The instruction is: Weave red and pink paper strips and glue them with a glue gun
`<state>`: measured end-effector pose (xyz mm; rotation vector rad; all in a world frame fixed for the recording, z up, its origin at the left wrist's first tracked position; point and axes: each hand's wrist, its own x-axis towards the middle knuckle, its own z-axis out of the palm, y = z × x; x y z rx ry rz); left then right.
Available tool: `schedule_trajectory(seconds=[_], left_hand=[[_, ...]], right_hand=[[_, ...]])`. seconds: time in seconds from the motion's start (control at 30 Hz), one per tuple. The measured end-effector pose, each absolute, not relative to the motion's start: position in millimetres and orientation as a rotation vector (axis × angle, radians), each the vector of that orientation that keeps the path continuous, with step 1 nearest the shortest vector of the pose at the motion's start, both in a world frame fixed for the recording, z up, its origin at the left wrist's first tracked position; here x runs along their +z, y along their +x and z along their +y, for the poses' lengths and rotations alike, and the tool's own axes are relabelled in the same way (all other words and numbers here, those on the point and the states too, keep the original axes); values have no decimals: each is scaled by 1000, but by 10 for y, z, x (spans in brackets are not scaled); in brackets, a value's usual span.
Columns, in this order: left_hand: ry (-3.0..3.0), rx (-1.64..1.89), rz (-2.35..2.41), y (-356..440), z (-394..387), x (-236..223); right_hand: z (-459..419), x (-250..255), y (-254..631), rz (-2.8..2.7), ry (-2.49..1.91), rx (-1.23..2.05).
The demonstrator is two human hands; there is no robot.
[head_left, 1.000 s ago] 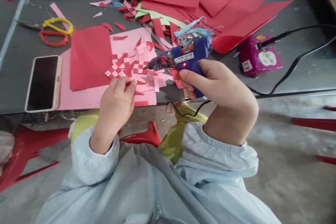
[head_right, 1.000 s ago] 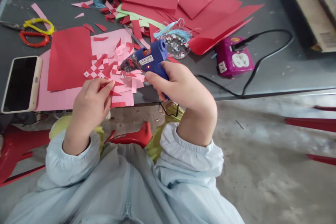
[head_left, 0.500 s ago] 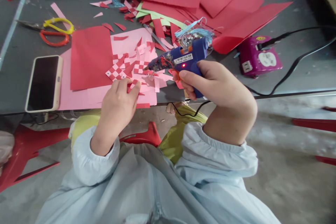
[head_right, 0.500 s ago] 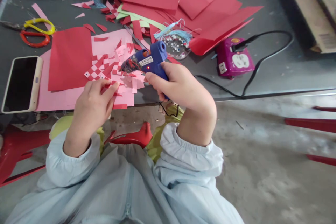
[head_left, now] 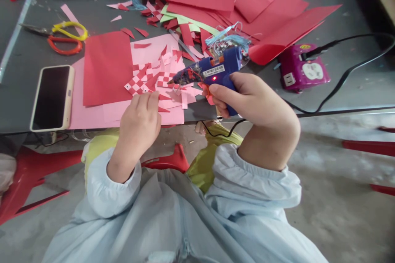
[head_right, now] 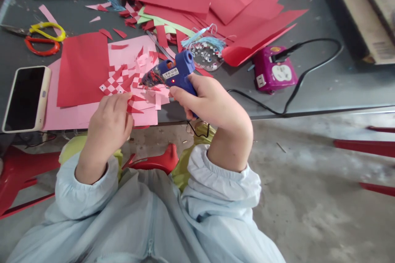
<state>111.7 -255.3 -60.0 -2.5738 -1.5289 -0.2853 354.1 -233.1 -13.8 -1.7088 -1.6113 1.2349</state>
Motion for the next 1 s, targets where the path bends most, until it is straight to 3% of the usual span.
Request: schedule_trajectory(seconds=[0.83, 1.0], left_hand=[[-2586, -181, -1465, 1106, -2574, -599], [-2655, -500, -1550, 1011, -2543, -582]], right_hand=[[-2312, -99, 3493, -1605, -1766, 1227], [-2311, -133, 3508, -1603, -1754, 1230]])
